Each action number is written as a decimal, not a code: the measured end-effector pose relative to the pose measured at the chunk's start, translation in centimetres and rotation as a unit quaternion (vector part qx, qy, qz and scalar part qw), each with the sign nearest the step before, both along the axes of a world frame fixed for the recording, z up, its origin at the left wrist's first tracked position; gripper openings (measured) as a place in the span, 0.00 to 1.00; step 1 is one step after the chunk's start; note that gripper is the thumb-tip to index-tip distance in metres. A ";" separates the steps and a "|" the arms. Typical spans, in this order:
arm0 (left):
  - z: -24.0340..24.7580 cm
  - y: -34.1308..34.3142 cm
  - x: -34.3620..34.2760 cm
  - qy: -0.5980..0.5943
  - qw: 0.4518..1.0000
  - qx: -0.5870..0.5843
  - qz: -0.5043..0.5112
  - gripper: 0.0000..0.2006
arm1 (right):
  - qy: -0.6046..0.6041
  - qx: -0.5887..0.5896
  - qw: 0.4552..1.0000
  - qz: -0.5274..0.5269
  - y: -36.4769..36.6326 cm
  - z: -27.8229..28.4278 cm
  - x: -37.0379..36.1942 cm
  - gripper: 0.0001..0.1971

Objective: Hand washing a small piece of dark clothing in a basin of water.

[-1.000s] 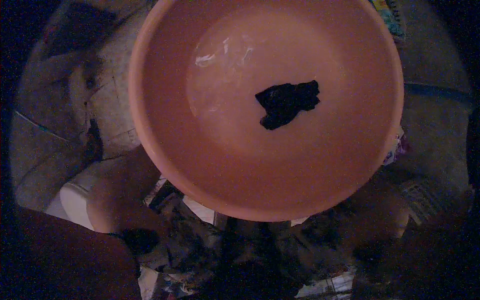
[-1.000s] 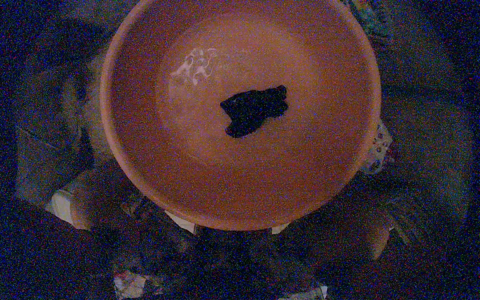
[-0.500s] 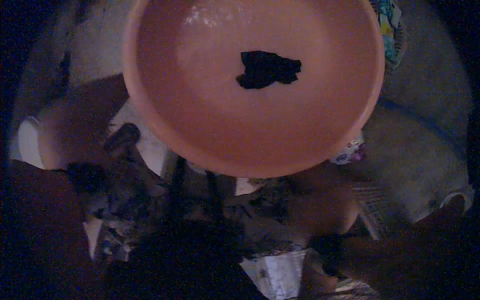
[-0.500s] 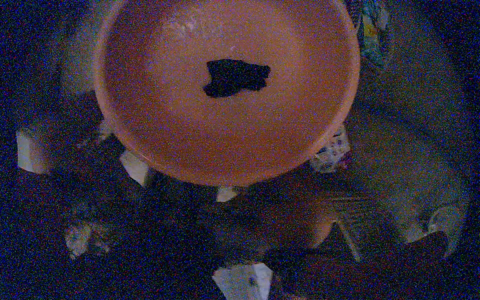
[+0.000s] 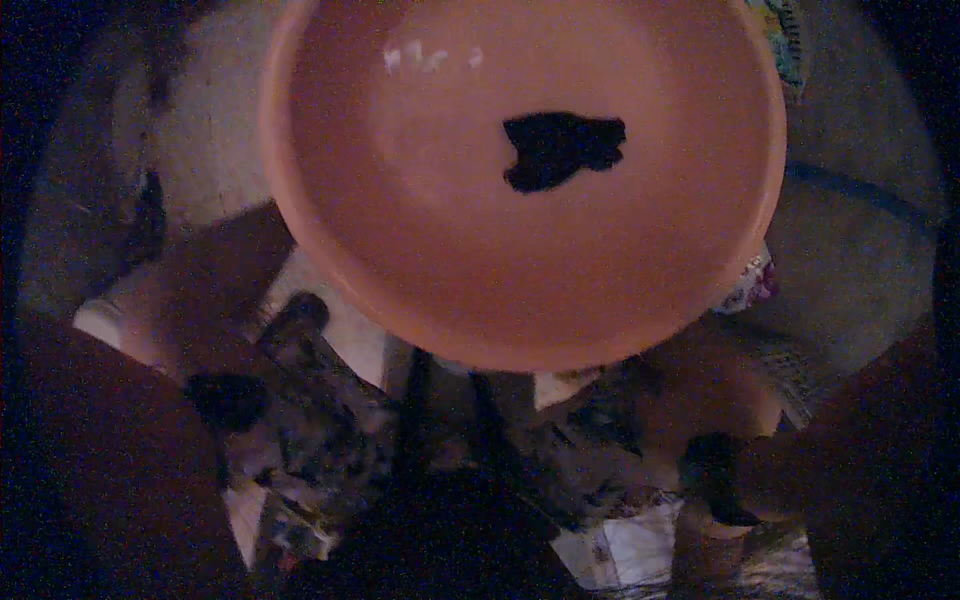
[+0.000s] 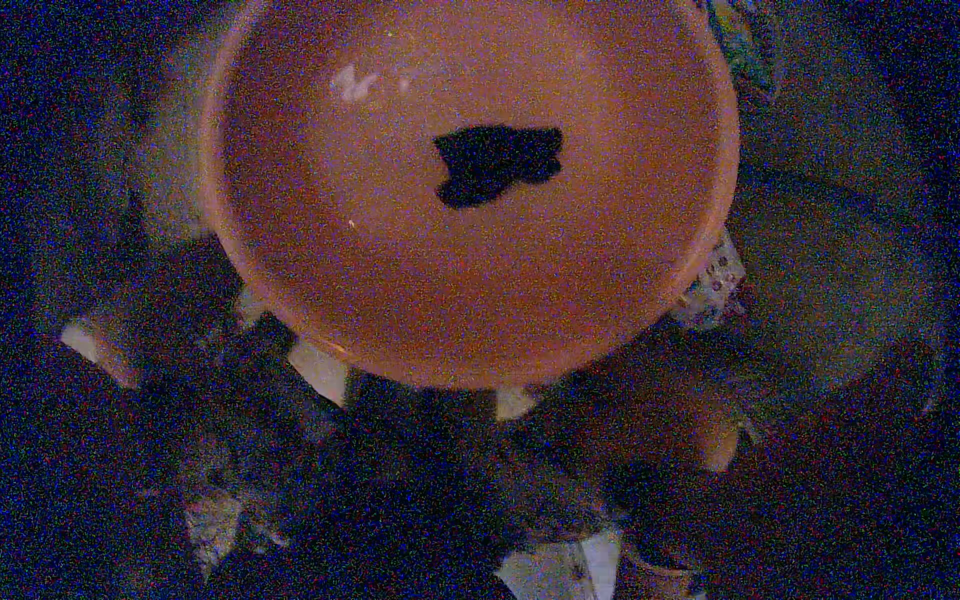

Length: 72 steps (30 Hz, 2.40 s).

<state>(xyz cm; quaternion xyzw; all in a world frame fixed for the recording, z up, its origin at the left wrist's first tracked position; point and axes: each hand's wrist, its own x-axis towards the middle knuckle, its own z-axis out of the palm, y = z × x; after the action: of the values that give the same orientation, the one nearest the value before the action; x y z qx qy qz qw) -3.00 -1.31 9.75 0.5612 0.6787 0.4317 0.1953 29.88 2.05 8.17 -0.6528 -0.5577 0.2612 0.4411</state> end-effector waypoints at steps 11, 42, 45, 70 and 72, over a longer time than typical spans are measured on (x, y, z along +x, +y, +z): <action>-2.2 4.6 3.4 0.019 0.945 -0.045 -0.322 0.13 | -0.285 -0.036 0.933 0.217 1.3 -6.3 -0.4 0.13; -13.9 1.8 5.7 0.332 0.818 -0.160 -0.442 0.17 | -0.308 -0.269 0.795 0.449 -2.2 -16.7 -4.4 0.12; -11.7 4.3 7.6 0.211 0.821 -0.285 -0.448 0.16 | -0.384 -0.268 0.800 0.374 -4.5 -11.9 -1.2 0.15; -14.7 0.6 5.2 0.424 0.794 -0.105 -0.424 0.31 | -0.241 -0.237 0.842 0.419 -1.1 -17.2 -6.7 0.07; -14.0 1.2 6.1 0.406 0.805 -0.090 -0.424 0.35 | -0.228 -0.296 0.836 0.403 0.2 -14.0 -6.9 0.10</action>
<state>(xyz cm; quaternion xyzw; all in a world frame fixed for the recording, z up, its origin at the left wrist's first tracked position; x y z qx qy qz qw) 3.09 -0.09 -4.22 0.8968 0.4266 -0.0241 0.1149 22.98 2.25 -5.82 -0.5108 -0.7522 0.4124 -0.0569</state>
